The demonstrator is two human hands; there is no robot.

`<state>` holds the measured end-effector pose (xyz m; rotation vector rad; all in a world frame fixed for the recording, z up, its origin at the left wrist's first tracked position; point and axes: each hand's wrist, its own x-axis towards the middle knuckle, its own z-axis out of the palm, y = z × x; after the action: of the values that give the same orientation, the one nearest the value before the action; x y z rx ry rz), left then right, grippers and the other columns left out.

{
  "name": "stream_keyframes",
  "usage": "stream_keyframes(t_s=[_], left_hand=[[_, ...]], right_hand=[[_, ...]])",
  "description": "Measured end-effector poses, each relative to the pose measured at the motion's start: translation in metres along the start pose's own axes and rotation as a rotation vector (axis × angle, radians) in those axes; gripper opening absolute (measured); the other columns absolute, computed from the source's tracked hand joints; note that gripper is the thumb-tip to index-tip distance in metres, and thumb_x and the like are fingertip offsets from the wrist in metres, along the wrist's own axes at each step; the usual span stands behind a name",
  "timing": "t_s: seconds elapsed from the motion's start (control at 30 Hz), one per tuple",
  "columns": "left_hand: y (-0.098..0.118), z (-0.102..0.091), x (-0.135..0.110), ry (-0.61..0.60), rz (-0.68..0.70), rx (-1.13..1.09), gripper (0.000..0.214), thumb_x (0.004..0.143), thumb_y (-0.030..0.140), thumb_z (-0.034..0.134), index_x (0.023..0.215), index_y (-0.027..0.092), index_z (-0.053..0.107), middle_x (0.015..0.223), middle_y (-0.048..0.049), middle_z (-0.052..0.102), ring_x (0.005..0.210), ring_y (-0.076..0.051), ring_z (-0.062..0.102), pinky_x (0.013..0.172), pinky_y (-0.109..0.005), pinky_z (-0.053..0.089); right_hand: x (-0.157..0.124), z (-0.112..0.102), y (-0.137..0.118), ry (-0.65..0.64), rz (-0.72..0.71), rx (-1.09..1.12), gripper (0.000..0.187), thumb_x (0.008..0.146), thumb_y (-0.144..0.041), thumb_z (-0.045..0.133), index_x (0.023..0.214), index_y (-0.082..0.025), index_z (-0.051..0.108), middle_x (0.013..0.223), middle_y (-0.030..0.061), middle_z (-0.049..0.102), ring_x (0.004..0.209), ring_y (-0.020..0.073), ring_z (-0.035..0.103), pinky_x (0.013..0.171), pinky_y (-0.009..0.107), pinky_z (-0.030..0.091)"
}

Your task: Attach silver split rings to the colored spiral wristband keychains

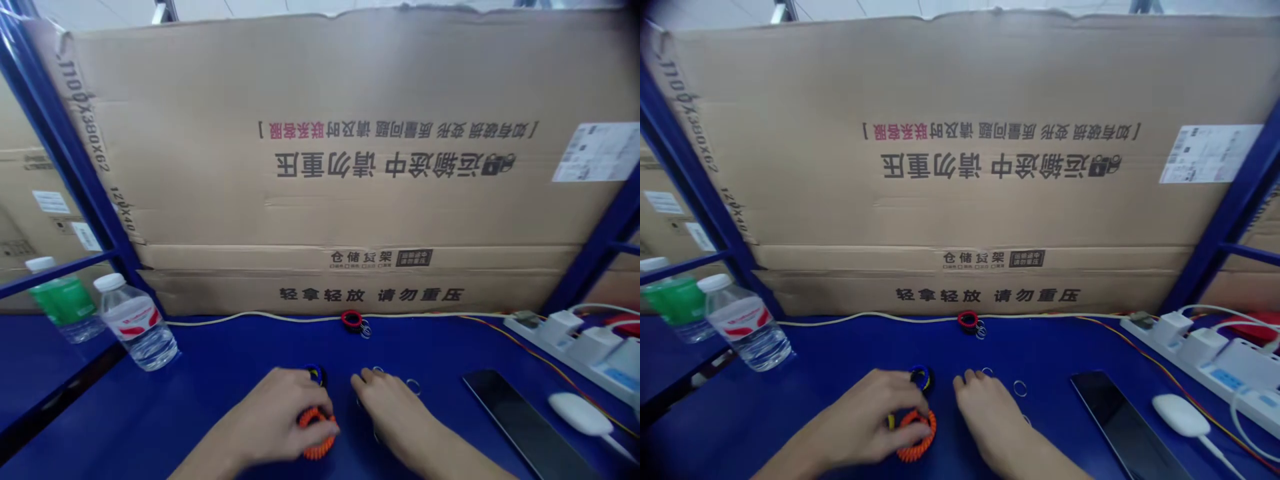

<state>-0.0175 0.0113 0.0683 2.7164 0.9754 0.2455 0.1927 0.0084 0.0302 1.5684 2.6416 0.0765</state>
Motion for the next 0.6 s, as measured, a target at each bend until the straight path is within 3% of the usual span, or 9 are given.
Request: stream_keyframes(t_s=[0.2, 0.37, 0.5, 0.6], left_hand=[[-0.033, 0.000, 0.072, 0.109, -0.064, 0.104, 0.017, 0.092, 0.030, 0.054, 0.098, 0.023, 0.069, 0.094, -0.0019, 0.071, 0.088, -0.020, 0.066, 0.076, -0.027, 0.046], [-0.056, 0.020, 0.132, 0.113, -0.085, 0.152, 0.026, 0.094, 0.034, 0.055, 0.114, 0.019, 0.062, 0.107, -0.0084, 0.064, 0.094, -0.023, 0.063, 0.081, -0.037, 0.051], [-0.062, 0.031, 0.152, 0.089, -0.076, 0.159, 0.029, 0.095, 0.029, 0.056, 0.119, 0.015, 0.056, 0.118, -0.0095, 0.058, 0.099, -0.022, 0.061, 0.083, -0.041, 0.053], [-0.058, 0.028, 0.148, 0.141, -0.060, 0.146, 0.022, 0.095, 0.030, 0.055, 0.111, 0.017, 0.061, 0.113, -0.0082, 0.060, 0.093, -0.020, 0.063, 0.081, -0.036, 0.053]], right_hand=[[-0.008, -0.002, 0.005, -0.011, 0.002, 0.001, 0.037, 0.070, 0.007, 0.053, 0.097, -0.015, 0.066, 0.100, 0.0122, 0.070, 0.090, 0.0252, 0.068, 0.067, 0.026, 0.048], [-0.027, 0.007, 0.019, 0.128, 0.045, 0.126, 0.017, 0.086, -0.009, 0.052, 0.085, -0.019, 0.065, 0.090, 0.0068, 0.070, 0.079, 0.0229, 0.068, 0.063, 0.027, 0.045], [-0.038, 0.016, 0.033, 0.253, 0.068, 0.257, 0.018, 0.090, -0.014, 0.051, 0.078, -0.020, 0.063, 0.081, 0.0038, 0.068, 0.072, 0.0191, 0.066, 0.063, 0.026, 0.044], [-0.040, 0.015, 0.041, 0.336, 0.065, 0.381, 0.020, 0.091, -0.018, 0.049, 0.078, -0.021, 0.064, 0.077, 0.0023, 0.067, 0.071, 0.0178, 0.066, 0.065, 0.025, 0.046]])
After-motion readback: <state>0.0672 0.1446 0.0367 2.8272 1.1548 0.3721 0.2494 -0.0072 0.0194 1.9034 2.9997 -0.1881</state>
